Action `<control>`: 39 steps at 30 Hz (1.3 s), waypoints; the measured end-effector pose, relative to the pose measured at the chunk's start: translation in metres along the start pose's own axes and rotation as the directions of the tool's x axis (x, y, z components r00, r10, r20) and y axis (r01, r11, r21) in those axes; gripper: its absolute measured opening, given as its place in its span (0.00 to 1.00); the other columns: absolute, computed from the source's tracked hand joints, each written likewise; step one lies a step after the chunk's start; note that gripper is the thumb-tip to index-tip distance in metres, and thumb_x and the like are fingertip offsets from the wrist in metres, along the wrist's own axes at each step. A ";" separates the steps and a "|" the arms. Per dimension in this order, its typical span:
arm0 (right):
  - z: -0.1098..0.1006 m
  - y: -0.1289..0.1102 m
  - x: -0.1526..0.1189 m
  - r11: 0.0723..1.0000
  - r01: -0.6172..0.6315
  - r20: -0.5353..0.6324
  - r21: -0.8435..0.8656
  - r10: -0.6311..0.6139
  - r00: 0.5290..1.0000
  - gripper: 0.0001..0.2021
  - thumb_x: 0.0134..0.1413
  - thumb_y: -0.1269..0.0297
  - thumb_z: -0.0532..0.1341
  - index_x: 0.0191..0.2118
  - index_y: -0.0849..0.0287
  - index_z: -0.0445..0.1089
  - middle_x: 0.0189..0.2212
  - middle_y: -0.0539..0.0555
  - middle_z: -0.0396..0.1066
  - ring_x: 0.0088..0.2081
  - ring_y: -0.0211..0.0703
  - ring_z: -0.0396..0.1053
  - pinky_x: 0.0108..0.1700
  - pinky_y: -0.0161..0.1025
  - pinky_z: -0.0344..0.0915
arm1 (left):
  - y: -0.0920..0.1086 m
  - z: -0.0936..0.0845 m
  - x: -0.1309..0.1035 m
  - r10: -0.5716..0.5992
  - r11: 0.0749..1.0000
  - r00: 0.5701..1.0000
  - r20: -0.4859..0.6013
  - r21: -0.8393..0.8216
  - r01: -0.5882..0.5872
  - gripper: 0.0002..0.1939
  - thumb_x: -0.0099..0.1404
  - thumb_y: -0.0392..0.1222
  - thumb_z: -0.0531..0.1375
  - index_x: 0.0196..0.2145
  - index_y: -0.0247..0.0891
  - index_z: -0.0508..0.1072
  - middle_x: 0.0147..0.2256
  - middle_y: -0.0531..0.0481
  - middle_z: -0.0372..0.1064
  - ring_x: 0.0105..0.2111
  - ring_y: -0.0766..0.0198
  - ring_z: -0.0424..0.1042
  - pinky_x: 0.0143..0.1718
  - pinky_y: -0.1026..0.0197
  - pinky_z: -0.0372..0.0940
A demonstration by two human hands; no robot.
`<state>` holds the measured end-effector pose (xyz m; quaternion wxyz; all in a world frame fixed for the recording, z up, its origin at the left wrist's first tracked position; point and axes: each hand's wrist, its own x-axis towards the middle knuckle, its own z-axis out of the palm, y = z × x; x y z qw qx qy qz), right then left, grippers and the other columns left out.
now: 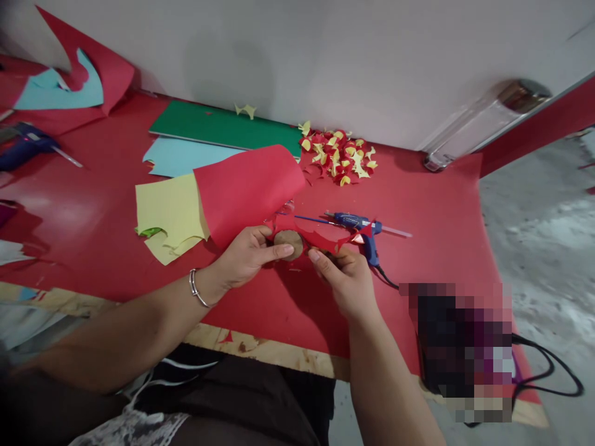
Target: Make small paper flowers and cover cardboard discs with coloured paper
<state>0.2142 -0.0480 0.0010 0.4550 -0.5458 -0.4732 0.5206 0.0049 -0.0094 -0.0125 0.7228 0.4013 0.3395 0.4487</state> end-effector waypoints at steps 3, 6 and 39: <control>0.000 -0.001 -0.001 0.999 -0.011 -0.016 -0.041 0.010 1.000 0.26 0.55 0.44 0.76 0.23 0.57 0.67 0.19 0.46 0.60 0.22 0.33 0.52 0.25 0.37 0.46 | 0.002 0.001 0.000 -0.023 0.999 0.999 0.040 -0.044 0.025 0.20 0.55 0.49 0.81 0.34 0.33 0.80 0.32 0.49 0.77 0.36 0.62 0.76 0.48 0.54 0.70; 0.000 -0.002 -0.002 0.996 -0.024 -0.056 -0.080 0.020 0.998 0.26 0.53 0.41 0.76 0.24 0.56 0.67 0.19 0.47 0.62 0.22 0.35 0.55 0.25 0.38 0.50 | 0.003 0.001 0.002 -0.020 0.997 0.998 0.064 -0.076 0.024 0.19 0.55 0.49 0.80 0.34 0.34 0.82 0.32 0.48 0.78 0.37 0.61 0.76 0.53 0.51 0.70; 0.002 -0.005 -0.001 1.000 0.005 0.003 -0.009 -0.005 1.000 0.20 0.57 0.44 0.75 0.32 0.58 0.78 0.20 0.46 0.62 0.22 0.34 0.53 0.25 0.36 0.48 | 0.000 -0.001 0.003 -0.035 0.994 0.998 0.062 -0.100 0.041 0.17 0.56 0.46 0.80 0.40 0.35 0.86 0.39 0.48 0.81 0.44 0.61 0.78 0.62 0.50 0.66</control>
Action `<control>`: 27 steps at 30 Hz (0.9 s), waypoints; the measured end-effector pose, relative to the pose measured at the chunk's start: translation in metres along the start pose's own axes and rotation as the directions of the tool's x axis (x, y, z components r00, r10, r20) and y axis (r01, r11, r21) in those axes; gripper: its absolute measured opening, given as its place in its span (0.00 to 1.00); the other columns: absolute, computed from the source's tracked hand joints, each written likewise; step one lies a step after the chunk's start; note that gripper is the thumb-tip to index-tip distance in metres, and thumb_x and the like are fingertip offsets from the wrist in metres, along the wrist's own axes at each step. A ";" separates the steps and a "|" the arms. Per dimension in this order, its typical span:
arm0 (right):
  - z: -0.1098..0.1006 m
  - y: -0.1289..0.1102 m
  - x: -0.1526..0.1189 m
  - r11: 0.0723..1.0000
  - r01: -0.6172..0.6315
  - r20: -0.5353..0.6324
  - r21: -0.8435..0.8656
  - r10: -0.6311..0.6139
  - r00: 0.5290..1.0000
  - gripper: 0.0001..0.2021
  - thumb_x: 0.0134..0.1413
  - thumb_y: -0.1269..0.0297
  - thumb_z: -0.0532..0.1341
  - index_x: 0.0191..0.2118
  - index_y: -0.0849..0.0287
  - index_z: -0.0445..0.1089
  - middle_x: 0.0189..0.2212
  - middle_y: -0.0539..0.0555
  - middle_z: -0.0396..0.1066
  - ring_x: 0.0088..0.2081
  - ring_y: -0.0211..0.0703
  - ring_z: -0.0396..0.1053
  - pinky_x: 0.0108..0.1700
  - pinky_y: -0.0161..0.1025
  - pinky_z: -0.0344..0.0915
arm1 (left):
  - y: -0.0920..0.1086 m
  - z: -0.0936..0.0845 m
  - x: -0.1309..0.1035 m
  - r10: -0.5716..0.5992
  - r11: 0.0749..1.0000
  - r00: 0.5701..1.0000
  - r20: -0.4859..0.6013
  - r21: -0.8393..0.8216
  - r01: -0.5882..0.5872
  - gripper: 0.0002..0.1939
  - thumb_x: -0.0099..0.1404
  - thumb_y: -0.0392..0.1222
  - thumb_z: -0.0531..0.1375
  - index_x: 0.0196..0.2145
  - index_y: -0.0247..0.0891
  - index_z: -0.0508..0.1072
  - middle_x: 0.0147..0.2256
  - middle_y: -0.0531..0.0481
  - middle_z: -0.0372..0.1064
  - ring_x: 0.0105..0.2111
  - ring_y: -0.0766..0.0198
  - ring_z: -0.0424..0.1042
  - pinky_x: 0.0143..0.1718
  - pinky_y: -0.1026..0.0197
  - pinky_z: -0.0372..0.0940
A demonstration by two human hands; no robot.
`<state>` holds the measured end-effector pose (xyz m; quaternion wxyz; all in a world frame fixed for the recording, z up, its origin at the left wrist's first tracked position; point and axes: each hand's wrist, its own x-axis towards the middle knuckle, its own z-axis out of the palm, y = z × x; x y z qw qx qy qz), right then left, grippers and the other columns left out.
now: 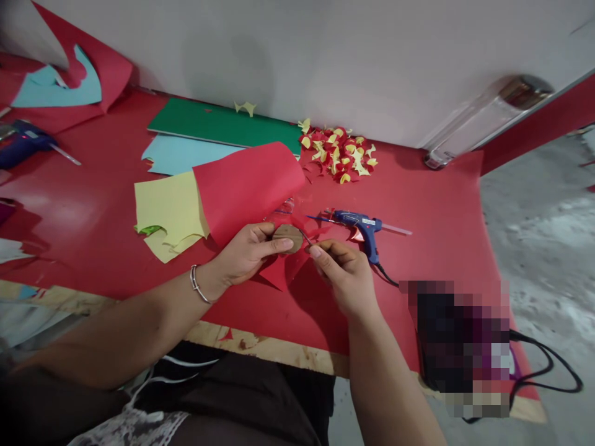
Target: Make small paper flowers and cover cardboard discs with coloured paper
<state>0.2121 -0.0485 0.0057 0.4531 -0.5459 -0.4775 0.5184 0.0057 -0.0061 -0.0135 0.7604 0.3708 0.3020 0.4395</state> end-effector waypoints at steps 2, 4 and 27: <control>0.000 -0.001 0.000 1.000 -0.004 -0.006 -0.006 0.004 1.000 0.21 0.56 0.44 0.75 0.32 0.58 0.78 0.20 0.46 0.62 0.22 0.34 0.52 0.24 0.36 0.48 | 0.000 0.000 0.000 -0.001 1.000 1.000 0.004 -0.004 0.001 0.17 0.56 0.46 0.80 0.40 0.35 0.86 0.39 0.48 0.81 0.44 0.61 0.78 0.62 0.50 0.65; 0.001 -0.001 0.000 1.000 -0.011 -0.016 -0.008 0.011 1.000 0.21 0.55 0.43 0.75 0.33 0.58 0.78 0.19 0.46 0.62 0.22 0.33 0.52 0.24 0.36 0.47 | 0.000 0.000 0.000 -0.003 1.000 1.000 0.007 -0.011 0.003 0.17 0.56 0.46 0.79 0.40 0.35 0.86 0.39 0.48 0.81 0.45 0.60 0.77 0.63 0.50 0.65; -0.002 -0.001 0.000 0.999 0.007 0.021 -0.044 -0.006 1.000 0.20 0.57 0.44 0.74 0.34 0.59 0.80 0.20 0.45 0.62 0.22 0.33 0.51 0.25 0.36 0.49 | 0.019 -0.005 -0.002 -0.026 0.992 0.989 0.143 0.130 0.007 0.15 0.61 0.48 0.77 0.36 0.33 0.84 0.35 0.46 0.80 0.37 0.62 0.76 0.49 0.54 0.71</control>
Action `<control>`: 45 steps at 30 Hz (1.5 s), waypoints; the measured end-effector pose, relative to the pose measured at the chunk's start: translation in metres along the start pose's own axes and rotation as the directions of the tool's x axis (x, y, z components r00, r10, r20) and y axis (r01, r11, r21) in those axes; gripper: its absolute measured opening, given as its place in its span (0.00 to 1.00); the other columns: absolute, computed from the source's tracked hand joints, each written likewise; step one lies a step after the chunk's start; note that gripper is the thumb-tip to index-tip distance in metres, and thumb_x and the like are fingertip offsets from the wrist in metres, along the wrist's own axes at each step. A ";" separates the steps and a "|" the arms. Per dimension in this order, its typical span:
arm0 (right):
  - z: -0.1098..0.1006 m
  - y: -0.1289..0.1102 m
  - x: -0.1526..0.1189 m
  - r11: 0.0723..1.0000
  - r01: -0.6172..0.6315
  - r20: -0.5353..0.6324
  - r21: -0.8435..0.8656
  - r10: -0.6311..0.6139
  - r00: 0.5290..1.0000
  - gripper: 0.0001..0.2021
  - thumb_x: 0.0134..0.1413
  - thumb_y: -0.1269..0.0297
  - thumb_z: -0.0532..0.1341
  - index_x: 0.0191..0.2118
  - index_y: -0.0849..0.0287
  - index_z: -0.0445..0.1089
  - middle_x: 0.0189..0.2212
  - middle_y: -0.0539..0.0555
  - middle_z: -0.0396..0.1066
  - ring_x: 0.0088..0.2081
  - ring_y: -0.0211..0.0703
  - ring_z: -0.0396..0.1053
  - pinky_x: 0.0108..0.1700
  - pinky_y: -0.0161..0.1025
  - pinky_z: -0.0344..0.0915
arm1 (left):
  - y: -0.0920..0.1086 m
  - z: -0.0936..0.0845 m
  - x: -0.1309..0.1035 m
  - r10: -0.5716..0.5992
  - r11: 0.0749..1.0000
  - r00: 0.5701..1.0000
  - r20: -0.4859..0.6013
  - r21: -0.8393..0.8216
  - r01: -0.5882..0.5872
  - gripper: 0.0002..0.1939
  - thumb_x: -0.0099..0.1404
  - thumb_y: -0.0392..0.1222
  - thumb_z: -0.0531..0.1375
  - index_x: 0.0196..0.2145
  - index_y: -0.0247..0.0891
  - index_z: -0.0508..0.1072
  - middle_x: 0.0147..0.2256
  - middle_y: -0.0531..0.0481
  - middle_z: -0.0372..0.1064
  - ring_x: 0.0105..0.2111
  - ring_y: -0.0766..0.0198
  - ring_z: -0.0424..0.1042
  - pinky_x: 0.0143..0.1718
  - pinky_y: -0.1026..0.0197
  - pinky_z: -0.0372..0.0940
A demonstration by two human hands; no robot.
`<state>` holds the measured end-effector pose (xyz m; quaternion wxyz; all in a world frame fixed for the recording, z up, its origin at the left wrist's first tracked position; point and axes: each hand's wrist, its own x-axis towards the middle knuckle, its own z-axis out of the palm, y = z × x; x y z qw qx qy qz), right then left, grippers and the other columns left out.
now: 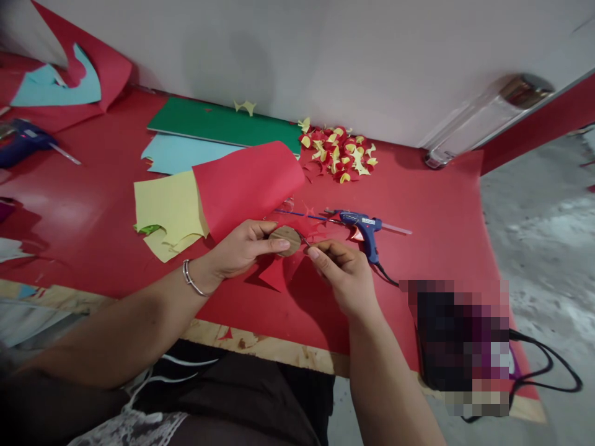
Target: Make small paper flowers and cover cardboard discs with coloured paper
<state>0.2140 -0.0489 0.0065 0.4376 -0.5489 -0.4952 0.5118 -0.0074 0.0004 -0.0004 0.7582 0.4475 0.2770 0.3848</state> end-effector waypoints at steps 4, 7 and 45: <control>0.000 0.000 0.000 1.000 -0.002 0.007 0.002 0.002 1.000 0.19 0.58 0.46 0.74 0.35 0.59 0.81 0.20 0.45 0.62 0.22 0.33 0.51 0.25 0.36 0.48 | 0.000 -0.001 0.000 -0.024 1.000 1.000 -0.005 -0.013 0.024 0.15 0.61 0.47 0.77 0.38 0.33 0.85 0.37 0.45 0.82 0.39 0.61 0.79 0.51 0.53 0.73; -0.002 0.002 0.000 1.000 -0.008 0.019 0.004 0.008 1.000 0.19 0.59 0.46 0.74 0.35 0.60 0.80 0.20 0.45 0.61 0.22 0.32 0.51 0.25 0.36 0.47 | 0.000 -0.002 -0.001 -0.043 0.999 0.999 -0.006 0.003 0.043 0.16 0.61 0.48 0.77 0.38 0.32 0.84 0.37 0.44 0.83 0.39 0.61 0.80 0.51 0.53 0.74; 0.000 0.002 0.002 1.000 -0.001 -0.018 -0.001 0.001 1.000 0.21 0.56 0.44 0.75 0.34 0.59 0.79 0.20 0.46 0.63 0.22 0.33 0.53 0.25 0.36 0.49 | -0.008 -0.001 0.001 0.098 0.984 0.995 -0.016 0.151 -0.094 0.14 0.66 0.45 0.72 0.43 0.34 0.78 0.39 0.45 0.80 0.35 0.66 0.79 0.37 0.63 0.74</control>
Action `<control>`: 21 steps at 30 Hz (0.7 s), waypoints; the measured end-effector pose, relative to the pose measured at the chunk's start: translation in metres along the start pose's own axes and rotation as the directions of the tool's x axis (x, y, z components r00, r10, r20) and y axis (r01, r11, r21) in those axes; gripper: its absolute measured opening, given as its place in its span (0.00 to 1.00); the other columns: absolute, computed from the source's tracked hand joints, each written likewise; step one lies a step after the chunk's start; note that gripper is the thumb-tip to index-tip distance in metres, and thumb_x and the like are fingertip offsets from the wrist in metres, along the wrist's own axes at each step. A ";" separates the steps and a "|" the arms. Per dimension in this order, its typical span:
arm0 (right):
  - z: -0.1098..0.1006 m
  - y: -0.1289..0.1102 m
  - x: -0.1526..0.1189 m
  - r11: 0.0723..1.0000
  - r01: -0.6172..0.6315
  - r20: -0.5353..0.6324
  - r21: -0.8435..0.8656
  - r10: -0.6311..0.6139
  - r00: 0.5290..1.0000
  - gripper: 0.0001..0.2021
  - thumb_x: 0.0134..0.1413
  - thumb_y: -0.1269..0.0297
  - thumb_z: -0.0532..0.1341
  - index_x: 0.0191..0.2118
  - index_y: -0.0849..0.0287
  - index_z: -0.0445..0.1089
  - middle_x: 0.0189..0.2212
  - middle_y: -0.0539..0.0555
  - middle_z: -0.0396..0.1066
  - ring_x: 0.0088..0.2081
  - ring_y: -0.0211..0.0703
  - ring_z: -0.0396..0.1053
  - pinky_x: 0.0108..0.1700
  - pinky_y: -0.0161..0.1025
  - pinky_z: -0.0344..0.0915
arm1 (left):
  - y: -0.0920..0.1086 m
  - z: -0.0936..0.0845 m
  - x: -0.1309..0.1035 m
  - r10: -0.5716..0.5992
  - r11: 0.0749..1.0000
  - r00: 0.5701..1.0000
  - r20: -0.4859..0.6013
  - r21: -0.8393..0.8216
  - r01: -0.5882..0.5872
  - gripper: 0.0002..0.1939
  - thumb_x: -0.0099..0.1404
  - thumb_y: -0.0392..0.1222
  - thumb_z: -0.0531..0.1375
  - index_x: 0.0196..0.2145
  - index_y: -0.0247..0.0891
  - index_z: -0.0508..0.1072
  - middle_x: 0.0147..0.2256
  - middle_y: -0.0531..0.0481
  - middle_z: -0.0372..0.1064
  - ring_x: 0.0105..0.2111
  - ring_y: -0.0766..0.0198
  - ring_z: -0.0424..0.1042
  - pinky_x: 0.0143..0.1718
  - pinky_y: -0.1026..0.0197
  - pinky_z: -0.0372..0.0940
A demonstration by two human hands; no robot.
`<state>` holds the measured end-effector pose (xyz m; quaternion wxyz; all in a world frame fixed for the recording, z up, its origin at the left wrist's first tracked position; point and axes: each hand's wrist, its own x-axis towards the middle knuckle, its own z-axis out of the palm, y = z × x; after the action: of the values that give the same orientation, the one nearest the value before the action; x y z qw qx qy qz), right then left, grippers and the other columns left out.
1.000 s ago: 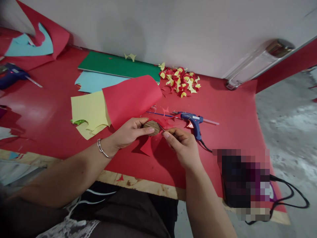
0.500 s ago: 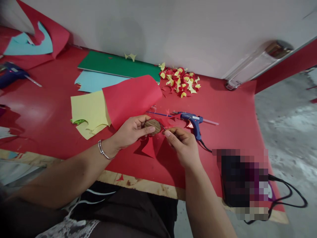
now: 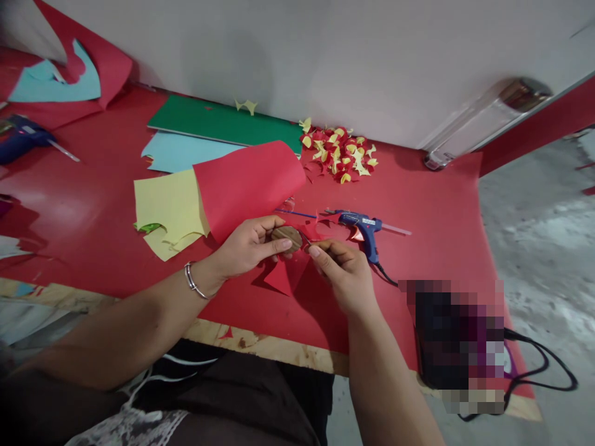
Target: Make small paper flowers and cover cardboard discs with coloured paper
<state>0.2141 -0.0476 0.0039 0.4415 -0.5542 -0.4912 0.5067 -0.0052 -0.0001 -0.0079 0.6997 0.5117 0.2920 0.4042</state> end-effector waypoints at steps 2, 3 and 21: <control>0.001 -0.002 0.000 1.000 0.004 0.000 0.000 -0.004 1.000 0.21 0.56 0.43 0.75 0.34 0.59 0.80 0.20 0.46 0.63 0.22 0.33 0.54 0.25 0.36 0.48 | -0.001 0.000 0.000 0.013 1.000 1.000 -0.012 0.001 -0.013 0.14 0.66 0.45 0.73 0.42 0.33 0.78 0.38 0.45 0.80 0.34 0.66 0.78 0.37 0.64 0.73; 0.001 -0.002 0.000 1.000 0.005 0.002 0.003 -0.005 1.000 0.21 0.55 0.43 0.75 0.34 0.59 0.80 0.19 0.45 0.63 0.22 0.33 0.53 0.25 0.36 0.48 | -0.001 0.001 0.000 0.017 1.000 1.000 -0.020 0.009 -0.016 0.14 0.66 0.45 0.73 0.42 0.33 0.78 0.37 0.45 0.80 0.33 0.67 0.77 0.36 0.64 0.73; 0.002 -0.003 -0.001 1.000 0.011 0.010 -0.005 -0.011 1.000 0.23 0.59 0.43 0.73 0.27 0.58 0.72 0.20 0.45 0.60 0.22 0.33 0.51 0.25 0.37 0.46 | 0.001 0.003 0.000 -0.002 0.999 1.000 -0.029 -0.048 0.001 0.17 0.64 0.49 0.75 0.43 0.33 0.83 0.37 0.45 0.81 0.36 0.64 0.75 0.41 0.60 0.70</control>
<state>0.2123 -0.0480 0.0063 0.4407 -0.5500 -0.4975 0.5057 -0.0025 -0.0013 -0.0060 0.7077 0.4887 0.2928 0.4179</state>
